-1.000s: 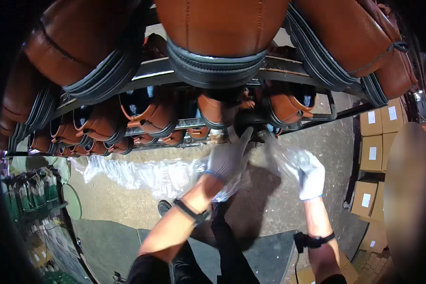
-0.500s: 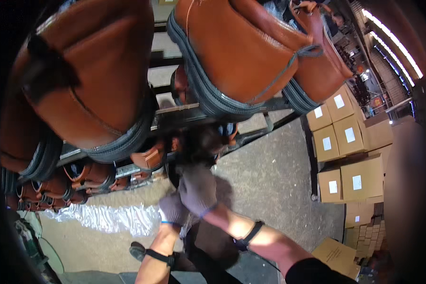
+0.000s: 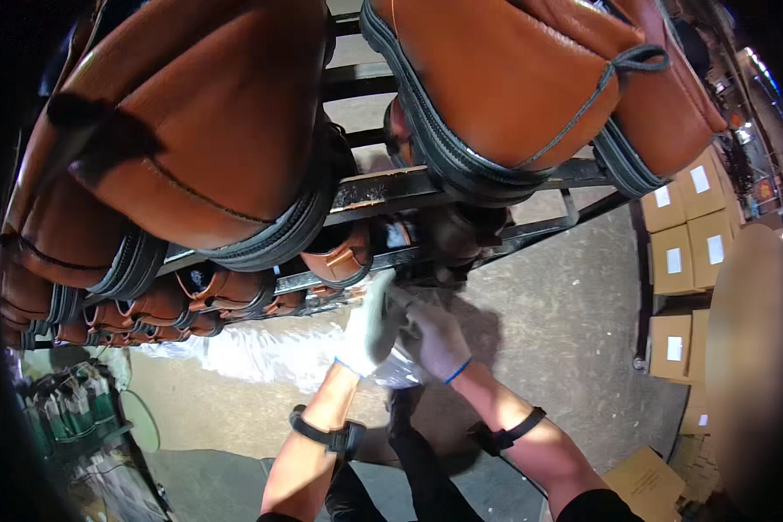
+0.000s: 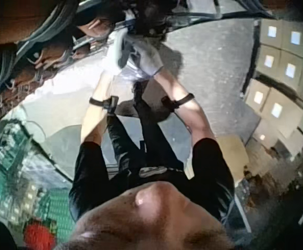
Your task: The person is placing brown shoes into plastic bags on a drying or storage rack.
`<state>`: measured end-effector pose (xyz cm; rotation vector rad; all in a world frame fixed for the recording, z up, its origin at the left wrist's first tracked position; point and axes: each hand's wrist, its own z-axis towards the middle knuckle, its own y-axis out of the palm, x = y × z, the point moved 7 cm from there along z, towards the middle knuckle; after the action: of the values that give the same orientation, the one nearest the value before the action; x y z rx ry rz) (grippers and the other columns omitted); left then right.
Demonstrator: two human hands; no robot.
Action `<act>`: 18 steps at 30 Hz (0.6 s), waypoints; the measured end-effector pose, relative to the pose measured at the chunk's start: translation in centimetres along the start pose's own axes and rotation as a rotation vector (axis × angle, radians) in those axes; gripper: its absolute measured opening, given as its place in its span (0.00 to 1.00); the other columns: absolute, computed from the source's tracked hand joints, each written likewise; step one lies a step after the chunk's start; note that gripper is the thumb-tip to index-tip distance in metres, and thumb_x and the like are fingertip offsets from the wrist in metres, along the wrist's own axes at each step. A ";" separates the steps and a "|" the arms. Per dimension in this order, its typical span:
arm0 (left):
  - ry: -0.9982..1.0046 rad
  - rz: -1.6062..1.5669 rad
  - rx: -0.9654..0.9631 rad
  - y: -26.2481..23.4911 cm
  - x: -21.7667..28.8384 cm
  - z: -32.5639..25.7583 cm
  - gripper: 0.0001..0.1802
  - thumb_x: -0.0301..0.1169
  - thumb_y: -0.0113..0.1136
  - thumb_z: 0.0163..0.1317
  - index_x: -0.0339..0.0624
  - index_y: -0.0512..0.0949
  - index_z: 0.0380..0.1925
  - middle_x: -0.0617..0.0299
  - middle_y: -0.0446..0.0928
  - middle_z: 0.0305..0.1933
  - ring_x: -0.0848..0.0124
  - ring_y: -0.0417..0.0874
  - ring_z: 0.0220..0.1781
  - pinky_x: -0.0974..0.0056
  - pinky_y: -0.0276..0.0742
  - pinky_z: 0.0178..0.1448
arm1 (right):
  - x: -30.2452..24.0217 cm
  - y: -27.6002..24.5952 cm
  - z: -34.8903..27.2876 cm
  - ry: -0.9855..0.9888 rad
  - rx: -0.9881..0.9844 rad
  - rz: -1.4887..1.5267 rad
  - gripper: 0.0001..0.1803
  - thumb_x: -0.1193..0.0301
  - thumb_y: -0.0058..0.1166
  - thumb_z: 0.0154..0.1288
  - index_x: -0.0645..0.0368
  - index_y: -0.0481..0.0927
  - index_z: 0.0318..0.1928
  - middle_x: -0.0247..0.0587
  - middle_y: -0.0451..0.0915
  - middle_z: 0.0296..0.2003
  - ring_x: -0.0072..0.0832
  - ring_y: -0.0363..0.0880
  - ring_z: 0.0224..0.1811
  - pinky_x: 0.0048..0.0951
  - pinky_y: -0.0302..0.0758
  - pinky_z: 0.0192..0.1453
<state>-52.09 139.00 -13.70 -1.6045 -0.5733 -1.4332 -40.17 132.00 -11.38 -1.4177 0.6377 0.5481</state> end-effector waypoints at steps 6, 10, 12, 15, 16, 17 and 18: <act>-0.176 0.510 -0.395 -1.0 -4.9 -8.0 0.12 0.42 0.66 0.68 0.47 0.82 0.43 0.50 0.89 0.39 0.47 0.91 0.45 0.45 0.85 0.48 | 1.1 -1.2 -3.6 0.094 -0.524 -0.293 0.12 0.61 0.69 0.67 0.52 0.91 0.46 0.50 0.89 0.41 0.49 0.90 0.47 0.49 0.86 0.55; 0.087 0.560 -0.303 2.6 1.2 -4.5 0.09 0.38 0.67 0.68 0.46 0.85 0.41 0.50 0.86 0.38 0.44 0.88 0.38 0.46 0.85 0.41 | 5.7 -10.1 -6.4 0.273 -0.122 0.100 0.06 0.74 0.61 0.63 0.64 0.88 0.35 0.52 0.82 0.27 0.49 0.81 0.31 0.44 0.77 0.38; 0.251 0.447 -0.209 6.9 2.9 -1.4 0.07 0.33 0.65 0.67 0.44 0.84 0.41 0.48 0.83 0.35 0.42 0.84 0.33 0.45 0.82 0.39 | 8.4 -13.2 -9.5 0.272 0.133 0.081 0.07 0.80 0.56 0.67 0.65 0.87 0.35 0.48 0.85 0.28 0.34 0.86 0.32 0.34 0.80 0.38; 0.107 0.391 0.146 1.4 -0.1 1.5 0.05 0.30 0.64 0.65 0.44 0.83 0.40 0.48 0.81 0.33 0.42 0.81 0.33 0.44 0.80 0.39 | 17.2 -17.5 -16.8 0.609 0.477 0.582 0.09 0.83 0.57 0.70 0.66 0.90 0.44 0.45 0.91 0.36 0.31 0.90 0.37 0.32 0.87 0.45; -0.013 0.321 0.069 1.6 -1.4 2.1 0.06 0.33 0.62 0.70 0.44 0.82 0.40 0.47 0.83 0.33 0.43 0.85 0.33 0.44 0.81 0.38 | 20.1 -21.3 -20.0 0.605 0.487 0.430 0.09 0.83 0.58 0.71 0.65 0.89 0.45 0.42 0.91 0.40 0.27 0.89 0.40 0.33 0.88 0.49; -0.140 0.287 -0.013 1.6 -2.3 1.8 0.08 0.36 0.60 0.74 0.44 0.80 0.39 0.46 0.85 0.32 0.44 0.88 0.34 0.44 0.82 0.38 | 20.2 -21.4 -21.4 0.776 0.636 0.633 0.11 0.85 0.60 0.69 0.65 0.90 0.48 0.40 0.91 0.42 0.26 0.89 0.40 0.31 0.87 0.50; -0.001 0.365 -0.041 2.1 -1.4 1.4 0.09 0.37 0.61 0.74 0.44 0.80 0.41 0.46 0.85 0.33 0.44 0.89 0.36 0.44 0.83 0.39 | 19.7 -20.5 -20.7 0.772 0.689 0.722 0.12 0.85 0.61 0.68 0.65 0.90 0.49 0.39 0.91 0.42 0.26 0.88 0.41 0.31 0.87 0.51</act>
<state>-49.96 139.40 -15.57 -1.6428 -0.2347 -1.1768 -13.48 109.13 -11.15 -0.6659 1.8005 0.2513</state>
